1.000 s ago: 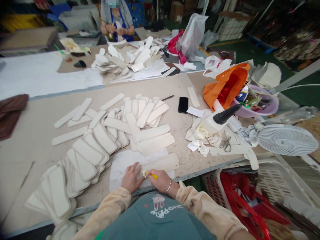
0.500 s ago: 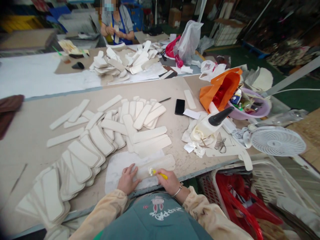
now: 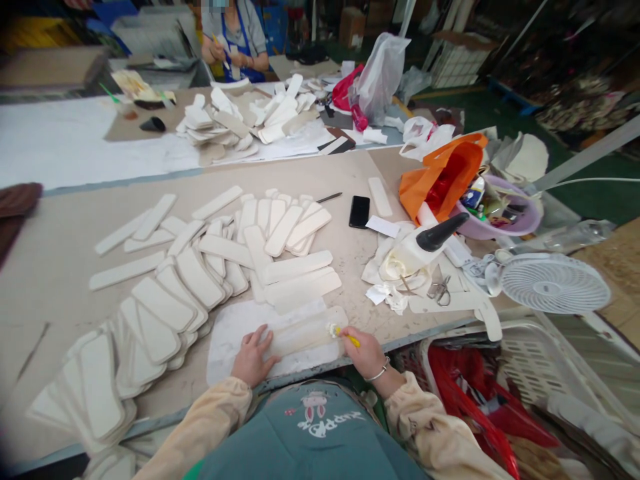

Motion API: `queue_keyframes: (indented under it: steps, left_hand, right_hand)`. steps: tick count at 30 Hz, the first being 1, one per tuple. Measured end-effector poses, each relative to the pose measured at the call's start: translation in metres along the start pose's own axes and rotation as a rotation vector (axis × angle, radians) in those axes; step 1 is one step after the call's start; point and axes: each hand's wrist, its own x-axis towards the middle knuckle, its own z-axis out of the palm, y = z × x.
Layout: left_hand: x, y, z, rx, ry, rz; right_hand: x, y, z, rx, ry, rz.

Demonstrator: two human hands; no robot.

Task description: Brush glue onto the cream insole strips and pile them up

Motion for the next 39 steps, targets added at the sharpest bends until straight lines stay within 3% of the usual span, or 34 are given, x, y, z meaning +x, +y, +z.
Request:
queue_keyframes:
  steps: [3,6,10,14,16,20,22,24,27,30,34,39]
  left_hand:
    - [0.000,-0.002,0.001,-0.008,0.021,0.012]
    - [0.000,-0.003,0.003,-0.010,0.041,0.027]
    - [0.001,-0.004,0.004,-0.011,0.046,0.034]
    - [0.001,-0.004,0.003,-0.015,0.044,0.032]
    - [0.001,-0.004,0.003,-0.017,0.049,0.031]
    - [0.000,-0.005,0.004,-0.022,0.059,0.042]
    - [0.000,-0.006,0.005,-0.025,0.066,0.048]
    - [0.000,-0.007,0.006,-0.027,0.071,0.056]
    - [0.001,-0.008,0.007,-0.025,0.077,0.064]
    - [0.001,-0.008,0.007,-0.026,0.083,0.064]
    - [-0.001,-0.006,0.005,-0.049,0.089,0.050]
    - [-0.001,-0.005,0.002,-0.060,0.064,0.023]
  right_hand:
    - [-0.002,0.006,-0.014,-0.143,0.091,-0.031]
    - [-0.003,-0.002,-0.008,-0.319,0.103,-0.098]
    - [-0.003,-0.024,0.023,-0.486,-0.054,-0.225]
    - [-0.004,-0.042,0.040,-0.377,-0.181,-0.423]
    - [-0.002,-0.042,0.034,-0.350,-0.142,-0.408]
    - [0.006,-0.032,0.017,-0.513,0.009,-0.211]
    - [0.011,-0.030,0.018,-0.615,0.002,-0.161]
    - [0.014,-0.033,0.025,-0.659,-0.065,-0.204]
    - [0.016,-0.046,0.042,-0.567,-0.182,-0.366]
    - [0.014,-0.057,0.053,-0.318,-0.254,-0.462]
    - [0.013,-0.064,0.063,0.052,-0.292,-0.408]
    - [0.018,-0.066,0.073,0.163,-0.348,-0.293]
